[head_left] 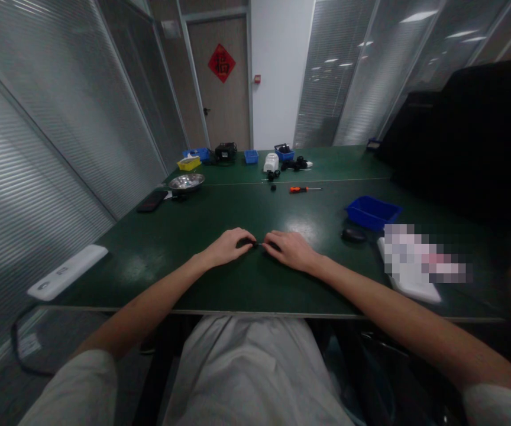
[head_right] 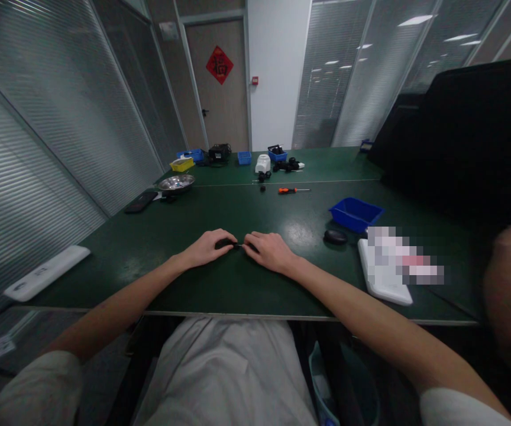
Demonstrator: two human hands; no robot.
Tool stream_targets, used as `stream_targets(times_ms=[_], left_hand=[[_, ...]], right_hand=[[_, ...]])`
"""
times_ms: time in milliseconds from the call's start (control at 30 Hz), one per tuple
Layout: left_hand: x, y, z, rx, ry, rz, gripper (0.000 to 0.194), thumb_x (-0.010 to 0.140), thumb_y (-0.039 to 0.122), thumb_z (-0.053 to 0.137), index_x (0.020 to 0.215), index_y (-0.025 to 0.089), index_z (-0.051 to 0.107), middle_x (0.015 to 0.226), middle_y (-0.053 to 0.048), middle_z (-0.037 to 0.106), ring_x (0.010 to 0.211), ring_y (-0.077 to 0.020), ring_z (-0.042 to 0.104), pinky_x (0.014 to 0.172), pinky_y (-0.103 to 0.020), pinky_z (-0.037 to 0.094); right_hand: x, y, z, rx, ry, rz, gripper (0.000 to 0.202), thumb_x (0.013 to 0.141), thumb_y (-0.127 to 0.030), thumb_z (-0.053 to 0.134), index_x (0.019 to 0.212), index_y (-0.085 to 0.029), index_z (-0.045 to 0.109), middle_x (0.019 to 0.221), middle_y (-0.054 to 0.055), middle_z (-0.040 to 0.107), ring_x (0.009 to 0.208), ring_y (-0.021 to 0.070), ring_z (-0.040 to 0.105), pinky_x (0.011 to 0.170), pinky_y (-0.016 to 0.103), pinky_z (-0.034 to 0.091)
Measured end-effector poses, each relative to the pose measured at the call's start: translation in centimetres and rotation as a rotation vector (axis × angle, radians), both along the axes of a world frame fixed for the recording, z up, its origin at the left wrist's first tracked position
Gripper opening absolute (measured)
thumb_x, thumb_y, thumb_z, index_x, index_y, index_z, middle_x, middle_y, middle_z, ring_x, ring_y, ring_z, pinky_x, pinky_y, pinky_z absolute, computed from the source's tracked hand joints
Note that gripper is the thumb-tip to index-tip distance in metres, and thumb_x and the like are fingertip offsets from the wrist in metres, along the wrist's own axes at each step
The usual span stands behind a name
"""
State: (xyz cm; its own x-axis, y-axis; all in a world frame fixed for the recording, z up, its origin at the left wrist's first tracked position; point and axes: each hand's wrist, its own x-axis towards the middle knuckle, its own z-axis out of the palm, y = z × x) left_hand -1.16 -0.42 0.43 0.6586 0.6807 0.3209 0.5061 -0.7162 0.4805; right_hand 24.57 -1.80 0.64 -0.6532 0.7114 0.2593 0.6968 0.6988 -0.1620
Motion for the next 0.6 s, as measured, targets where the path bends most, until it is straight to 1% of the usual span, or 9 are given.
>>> stream_targets(times_ms=[100, 167, 200, 267, 300, 400, 500, 533, 600], left_hand=[[-0.5, -0.1, 0.4, 0.006, 0.055, -0.002, 0.025, 0.098, 0.028, 0.060, 0.118, 0.020, 0.072, 0.114, -0.010, 0.070, 0.107, -0.0228, 0.064, 0.098, -0.036, 0.049], [-2.0, 0.3, 0.7, 0.009, 0.076, 0.026, 0.026, 0.098, 0.030, 0.059, 0.119, 0.020, 0.072, 0.114, -0.010, 0.070, 0.108, -0.0229, 0.064, 0.097, -0.036, 0.049], [-3.3, 0.7, 0.9, -0.001, 0.084, 0.060, 0.027, 0.097, 0.031, 0.059, 0.119, 0.020, 0.071, 0.115, -0.009, 0.070, 0.107, -0.0231, 0.065, 0.096, -0.035, 0.050], [-6.9, 1.8, 1.1, -0.030, 0.102, 0.182, 0.030, 0.097, 0.033, 0.059, 0.122, 0.021, 0.071, 0.119, -0.009, 0.069, 0.106, -0.0235, 0.066, 0.092, -0.035, 0.052], [-9.1, 2.5, 1.2, -0.037, 0.113, 0.273, 0.032, 0.096, 0.033, 0.059, 0.123, 0.020, 0.070, 0.121, -0.009, 0.069, 0.105, -0.0239, 0.066, 0.091, -0.034, 0.052], [-16.8, 4.1, 1.4, 0.002, 0.163, 0.587, 0.034, 0.093, 0.028, 0.059, 0.124, 0.017, 0.070, 0.121, -0.010, 0.070, 0.107, -0.0245, 0.066, 0.093, -0.033, 0.051], [-23.8, 4.7, 1.4, 0.041, 0.313, 0.883, 0.031, 0.088, 0.021, 0.061, 0.117, 0.013, 0.072, 0.122, -0.010, 0.071, 0.111, -0.0245, 0.064, 0.098, -0.031, 0.047], [-25.5, 4.7, 1.4, 0.040, 0.362, 0.962, 0.030, 0.087, 0.019, 0.061, 0.114, 0.012, 0.072, 0.119, -0.008, 0.072, 0.109, -0.0238, 0.064, 0.098, -0.030, 0.047], [-28.1, 4.4, 1.3, 0.019, 0.421, 1.060, 0.029, 0.087, 0.016, 0.062, 0.113, 0.011, 0.073, 0.113, -0.006, 0.074, 0.105, -0.0219, 0.065, 0.096, -0.029, 0.046]], right_hand=[[0.1, 0.1, 0.0, -0.007, 0.000, -0.006, 0.027, 0.106, -0.041, 0.044, 0.110, -0.022, 0.063, 0.102, 0.005, 0.069, 0.082, 0.0165, 0.062, 0.066, 0.028, 0.031], [0.1, 0.1, 0.0, -0.009, 0.003, -0.006, 0.027, 0.106, -0.042, 0.043, 0.109, -0.022, 0.062, 0.102, 0.005, 0.069, 0.082, 0.0164, 0.062, 0.066, 0.027, 0.031], [0.1, 0.1, 0.0, -0.010, 0.006, -0.005, 0.028, 0.107, -0.042, 0.043, 0.109, -0.022, 0.062, 0.102, 0.005, 0.069, 0.081, 0.0163, 0.062, 0.066, 0.027, 0.031], [0.2, 0.2, -0.1, -0.010, 0.013, 0.001, 0.028, 0.107, -0.042, 0.042, 0.109, -0.022, 0.062, 0.103, 0.005, 0.069, 0.081, 0.0159, 0.061, 0.065, 0.027, 0.031], [0.2, 0.2, -0.1, -0.010, 0.016, 0.005, 0.028, 0.107, -0.042, 0.042, 0.109, -0.022, 0.062, 0.103, 0.005, 0.069, 0.080, 0.0158, 0.061, 0.065, 0.027, 0.031], [0.3, 0.2, -0.1, -0.007, 0.021, 0.009, 0.028, 0.107, -0.042, 0.042, 0.109, -0.023, 0.062, 0.103, 0.004, 0.069, 0.079, 0.0155, 0.061, 0.065, 0.027, 0.031], [0.3, 0.3, -0.2, -0.011, 0.019, 0.006, 0.028, 0.107, -0.042, 0.043, 0.109, -0.022, 0.063, 0.103, 0.005, 0.069, 0.080, 0.0158, 0.061, 0.065, 0.027, 0.032], [0.3, 0.3, -0.2, -0.014, 0.018, 0.004, 0.028, 0.106, -0.042, 0.043, 0.109, -0.022, 0.063, 0.103, 0.005, 0.069, 0.080, 0.0159, 0.061, 0.065, 0.027, 0.032], [0.3, 0.3, -0.2, -0.016, 0.018, 0.000, 0.028, 0.106, -0.042, 0.043, 0.108, -0.022, 0.063, 0.103, 0.005, 0.069, 0.081, 0.0161, 0.062, 0.065, 0.027, 0.032]])
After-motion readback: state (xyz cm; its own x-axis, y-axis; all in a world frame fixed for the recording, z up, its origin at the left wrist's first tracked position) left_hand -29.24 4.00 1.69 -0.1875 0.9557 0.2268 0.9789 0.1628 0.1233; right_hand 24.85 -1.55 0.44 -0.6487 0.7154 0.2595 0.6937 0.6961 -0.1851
